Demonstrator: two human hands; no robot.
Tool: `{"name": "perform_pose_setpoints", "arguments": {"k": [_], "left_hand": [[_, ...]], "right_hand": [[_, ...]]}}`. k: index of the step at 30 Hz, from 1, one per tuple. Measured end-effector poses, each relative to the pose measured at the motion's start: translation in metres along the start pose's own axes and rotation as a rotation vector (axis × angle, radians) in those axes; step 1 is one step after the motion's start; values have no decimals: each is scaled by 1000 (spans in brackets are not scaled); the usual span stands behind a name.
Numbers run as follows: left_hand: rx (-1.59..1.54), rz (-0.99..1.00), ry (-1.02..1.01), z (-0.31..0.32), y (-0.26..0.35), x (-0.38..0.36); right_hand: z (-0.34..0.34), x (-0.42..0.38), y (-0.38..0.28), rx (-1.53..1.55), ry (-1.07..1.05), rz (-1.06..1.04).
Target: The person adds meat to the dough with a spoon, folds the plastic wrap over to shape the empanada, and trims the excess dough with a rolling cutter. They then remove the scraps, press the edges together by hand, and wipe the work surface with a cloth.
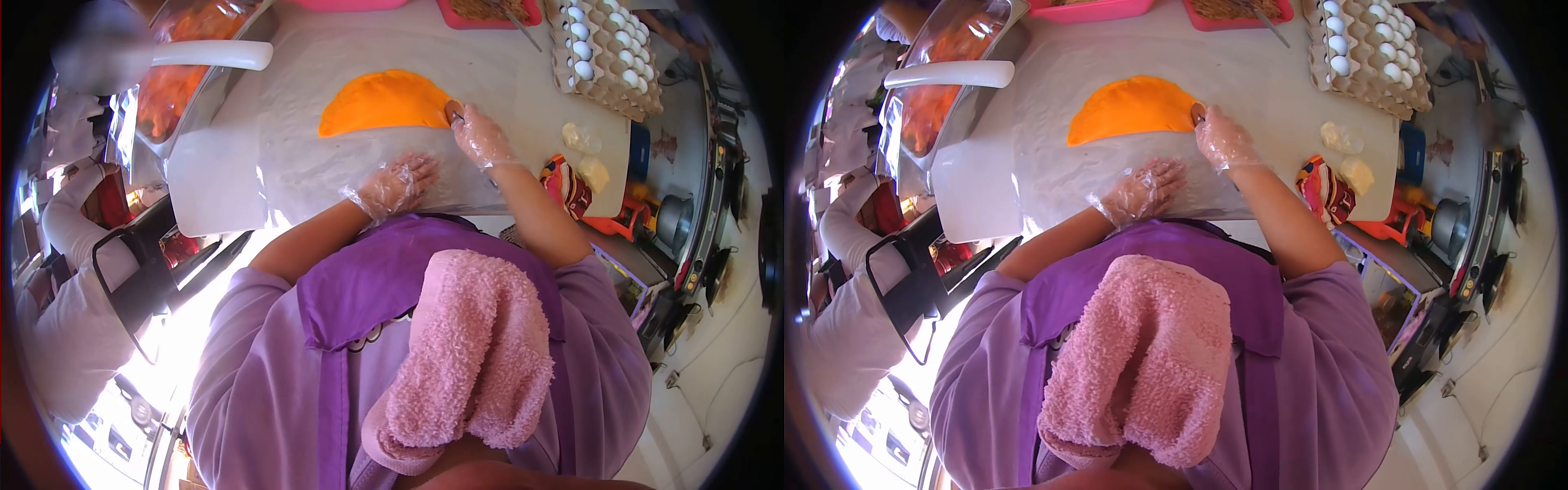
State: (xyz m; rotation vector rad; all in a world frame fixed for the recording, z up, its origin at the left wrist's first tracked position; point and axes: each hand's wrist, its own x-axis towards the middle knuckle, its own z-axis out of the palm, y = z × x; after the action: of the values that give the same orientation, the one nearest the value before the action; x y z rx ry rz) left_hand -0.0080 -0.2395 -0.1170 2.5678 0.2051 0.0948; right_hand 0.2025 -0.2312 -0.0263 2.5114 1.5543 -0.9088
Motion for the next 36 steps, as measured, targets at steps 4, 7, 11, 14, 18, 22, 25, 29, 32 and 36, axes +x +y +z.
{"name": "perform_pose_setpoints", "arguments": {"k": [4, 7, 11, 14, 18, 22, 25, 29, 32, 36], "left_hand": [[10, 24, 51, 7, -4, -3], [48, 11, 59, 12, -4, -2], [84, 3, 63, 16, -4, -3], [87, -3, 72, 17, -4, -2], [83, -8, 67, 19, -5, -1], [80, -3, 61, 21, -5, 0], [90, 5, 62, 21, -6, 0], [78, 14, 95, 20, -6, 0], [125, 1, 49, 19, -5, 1], [105, 12, 53, 18, -6, 1]], "right_hand": [[-4, 11, 0, -49, 12, -66], [-4, 23, 2, -49, 61, -174], [-13, 36, -6, -116, 20, -222], [-19, 42, -16, -155, 2, -221], [-21, 54, -22, -197, -8, -251], [-30, 59, -34, -269, -36, -279], [-40, 57, -46, -377, -36, -299], [-43, 65, -55, -481, -48, -351], [-48, 65, -66, -528, -66, -399], [-45, 75, -72, -590, -42, -525]]}}
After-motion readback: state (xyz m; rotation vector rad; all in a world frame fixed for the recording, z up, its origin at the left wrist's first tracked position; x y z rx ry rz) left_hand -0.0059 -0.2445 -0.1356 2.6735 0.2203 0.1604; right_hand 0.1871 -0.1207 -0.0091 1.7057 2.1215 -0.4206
